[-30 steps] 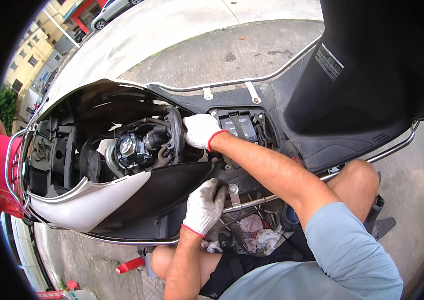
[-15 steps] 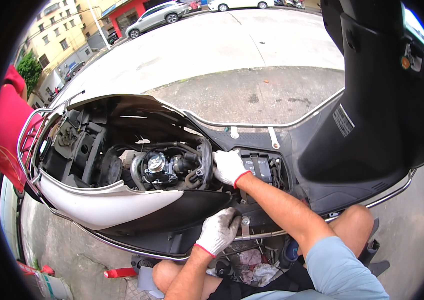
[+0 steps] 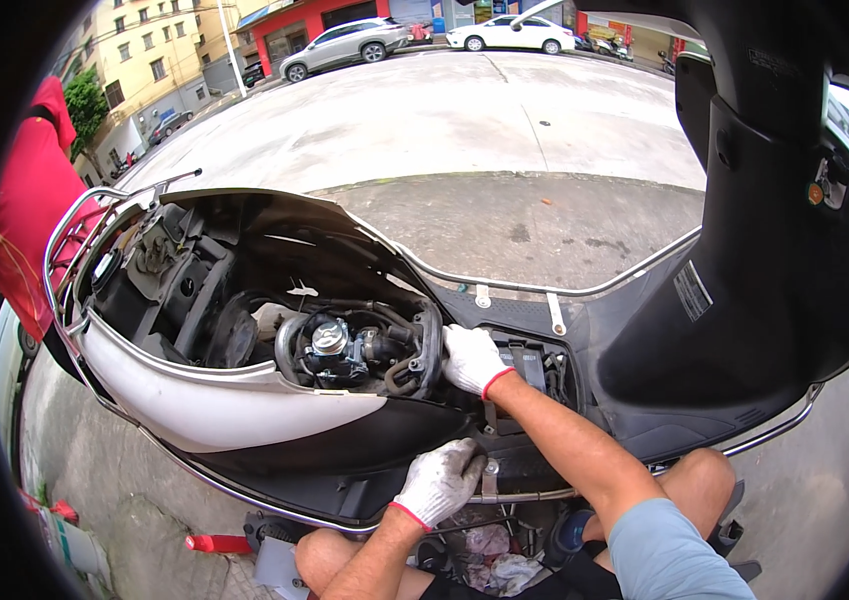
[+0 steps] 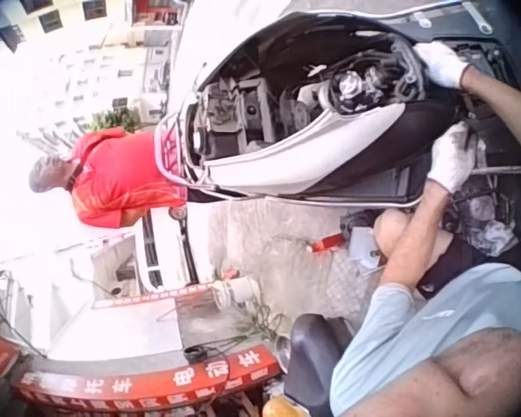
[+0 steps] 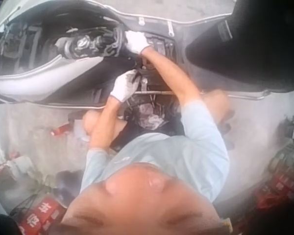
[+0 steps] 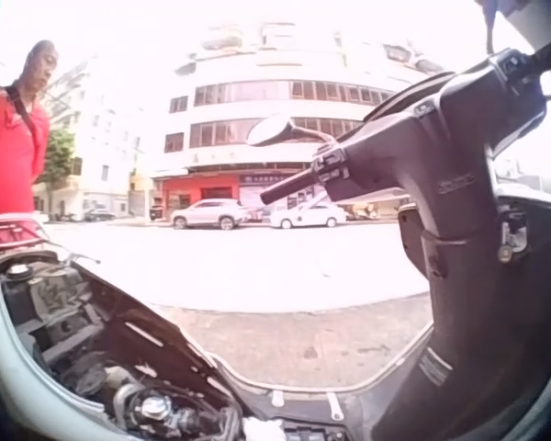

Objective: Repairing or adjusting components within the engine compartment of a motorcycle or scooter.

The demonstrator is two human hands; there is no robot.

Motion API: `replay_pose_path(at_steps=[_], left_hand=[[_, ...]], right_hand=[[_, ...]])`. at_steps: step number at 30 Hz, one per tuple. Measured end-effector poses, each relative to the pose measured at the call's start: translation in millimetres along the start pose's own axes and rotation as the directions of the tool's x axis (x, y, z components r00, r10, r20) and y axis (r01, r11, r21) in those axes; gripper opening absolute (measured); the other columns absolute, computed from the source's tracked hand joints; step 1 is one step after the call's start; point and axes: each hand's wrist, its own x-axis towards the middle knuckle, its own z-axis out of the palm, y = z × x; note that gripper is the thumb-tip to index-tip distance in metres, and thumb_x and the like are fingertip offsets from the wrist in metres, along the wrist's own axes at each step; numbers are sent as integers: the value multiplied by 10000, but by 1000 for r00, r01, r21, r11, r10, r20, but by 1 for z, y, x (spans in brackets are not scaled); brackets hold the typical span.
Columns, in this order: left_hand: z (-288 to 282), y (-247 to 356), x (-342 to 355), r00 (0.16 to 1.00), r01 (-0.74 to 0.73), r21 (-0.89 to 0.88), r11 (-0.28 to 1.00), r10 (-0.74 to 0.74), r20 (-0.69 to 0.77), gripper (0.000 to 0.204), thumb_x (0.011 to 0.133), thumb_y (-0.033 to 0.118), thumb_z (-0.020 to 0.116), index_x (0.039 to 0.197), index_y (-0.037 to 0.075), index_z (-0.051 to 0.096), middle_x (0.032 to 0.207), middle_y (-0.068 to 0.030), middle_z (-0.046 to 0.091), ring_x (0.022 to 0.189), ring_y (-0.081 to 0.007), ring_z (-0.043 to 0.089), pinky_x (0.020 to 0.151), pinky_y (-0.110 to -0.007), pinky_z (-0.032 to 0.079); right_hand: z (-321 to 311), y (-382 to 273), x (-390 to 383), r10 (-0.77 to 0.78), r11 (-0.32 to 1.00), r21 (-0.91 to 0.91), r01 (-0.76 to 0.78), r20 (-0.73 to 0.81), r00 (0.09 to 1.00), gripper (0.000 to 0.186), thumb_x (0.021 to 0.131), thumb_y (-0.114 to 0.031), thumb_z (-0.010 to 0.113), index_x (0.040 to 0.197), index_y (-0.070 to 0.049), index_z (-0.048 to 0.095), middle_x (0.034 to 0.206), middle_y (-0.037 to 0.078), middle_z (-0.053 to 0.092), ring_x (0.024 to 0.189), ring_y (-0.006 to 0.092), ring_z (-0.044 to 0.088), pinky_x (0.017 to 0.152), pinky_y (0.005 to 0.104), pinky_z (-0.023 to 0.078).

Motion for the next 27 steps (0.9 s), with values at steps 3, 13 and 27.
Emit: replay_pose_path(at_steps=[3, 13, 27], left_hand=[[-1, 0, 0, 1000, -10, -9, 1000, 11, 13, 236, 928, 183, 636, 1070, 6, 699, 1024, -208, 705, 967, -396, 682, 833, -448, 558], [5, -6, 0, 1000, -21, 4, 1000, 21, -17, 214, 925, 189, 641, 1050, 25, 699, 987, -197, 706, 935, -395, 686, 806, -455, 561], [7, -8, 0, 999, -43, -8, 999, 43, -27, 242, 920, 206, 651, 1066, 17, 692, 997, -192, 709, 928, -397, 686, 806, -451, 564]], right_hand=[[1, 0, -1, -26, 1000, -10, 26, -8, 1000, 319, 859, -265, 649, 1068, -25, 631, 1012, 191, 660, 898, 398, 655, 790, 502, 503], [1, -2, 0, -34, 999, 31, 35, -52, 998, 237, 846, -191, 620, 1031, -44, 628, 939, 185, 663, 854, 409, 654, 774, 515, 501], [-6, -7, -1, -22, 999, 41, 25, -88, 996, 184, 805, -104, 613, 967, -19, 637, 937, 250, 678, 849, 466, 664, 774, 537, 534]])
